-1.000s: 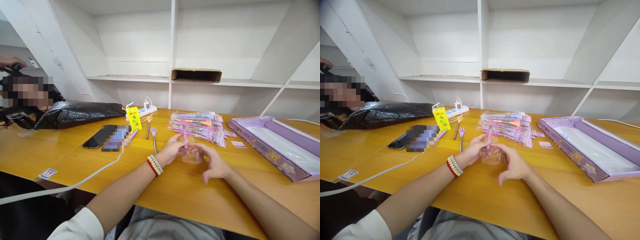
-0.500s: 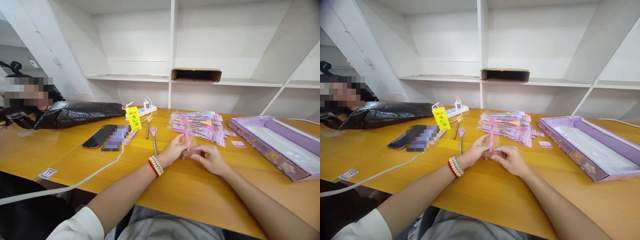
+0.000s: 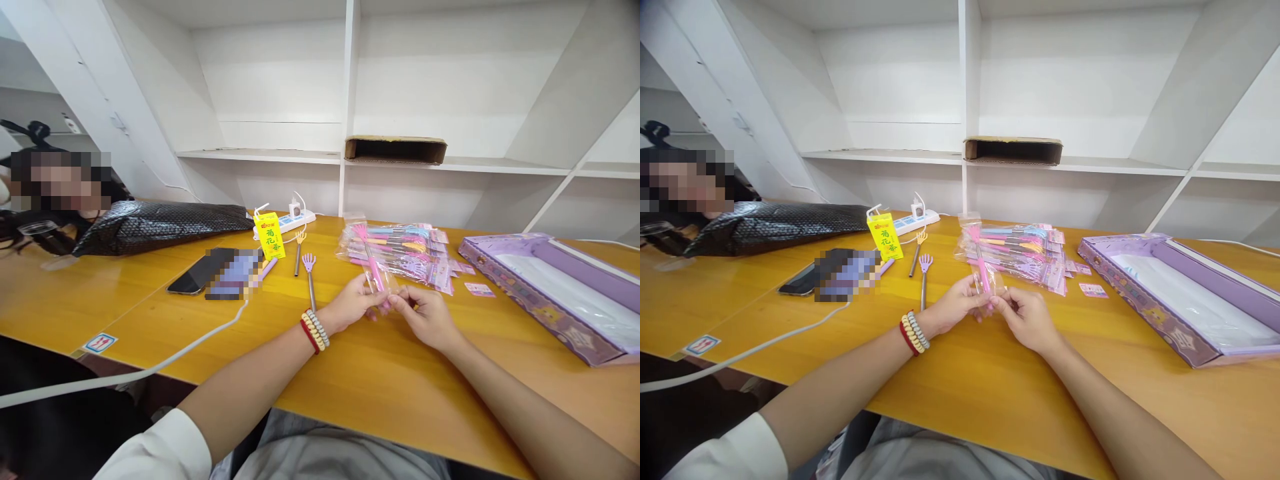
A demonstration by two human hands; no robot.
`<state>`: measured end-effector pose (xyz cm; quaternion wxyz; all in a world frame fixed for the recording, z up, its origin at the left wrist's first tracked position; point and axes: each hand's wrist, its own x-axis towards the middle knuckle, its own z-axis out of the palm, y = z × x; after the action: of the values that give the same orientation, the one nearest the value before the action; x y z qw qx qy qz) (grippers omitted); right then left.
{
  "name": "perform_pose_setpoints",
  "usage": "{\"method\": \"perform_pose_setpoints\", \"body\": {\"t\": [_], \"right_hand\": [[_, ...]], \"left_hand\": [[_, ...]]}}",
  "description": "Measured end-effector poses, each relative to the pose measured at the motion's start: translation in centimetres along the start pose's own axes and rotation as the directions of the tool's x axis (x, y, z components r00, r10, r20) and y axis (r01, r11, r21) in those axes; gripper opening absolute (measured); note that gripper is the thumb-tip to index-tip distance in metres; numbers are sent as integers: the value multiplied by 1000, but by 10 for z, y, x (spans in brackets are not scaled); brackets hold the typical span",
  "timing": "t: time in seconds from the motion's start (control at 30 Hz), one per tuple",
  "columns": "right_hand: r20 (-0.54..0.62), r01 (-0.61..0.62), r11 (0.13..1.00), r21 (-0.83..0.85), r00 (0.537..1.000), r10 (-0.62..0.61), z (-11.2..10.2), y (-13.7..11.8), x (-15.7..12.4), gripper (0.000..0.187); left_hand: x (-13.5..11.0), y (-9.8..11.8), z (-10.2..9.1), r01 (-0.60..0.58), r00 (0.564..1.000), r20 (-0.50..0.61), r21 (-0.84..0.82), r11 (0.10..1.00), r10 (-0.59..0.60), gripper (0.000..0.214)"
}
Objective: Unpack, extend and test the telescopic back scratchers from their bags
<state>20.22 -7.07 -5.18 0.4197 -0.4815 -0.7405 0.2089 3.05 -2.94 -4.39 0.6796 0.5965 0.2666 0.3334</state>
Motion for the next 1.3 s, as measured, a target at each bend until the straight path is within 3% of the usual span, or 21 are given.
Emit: {"method": "perform_pose_setpoints", "body": {"t": [0.17,0.47,0.7,1.0,1.2,1.3], "right_hand": [[-109,-42,991,-128,994,28,3,3,0,38],[-154,-51,973,-226,988,16,5,1,0,39],[-159,-32,958,-285,987,-14,7,4,1,41],[-142,-66,966,-249,989,30,7,2,1,43],[-86,-89,986,-138,993,78,6,2,1,43],[-40,-99,994,-50,994,97,5,2,1,34]], "left_hand": [[1,-1,-1,24,999,45,-18,1000,-23,43],[2,-3,-2,83,995,66,-136,987,-75,34],[2,-9,2,-7,1000,16,-27,1000,7,55],[5,-9,0,69,997,24,-77,995,-68,44],[6,-8,0,73,997,30,-100,992,-70,39],[4,-5,-2,85,996,47,-80,993,-81,40]]}}
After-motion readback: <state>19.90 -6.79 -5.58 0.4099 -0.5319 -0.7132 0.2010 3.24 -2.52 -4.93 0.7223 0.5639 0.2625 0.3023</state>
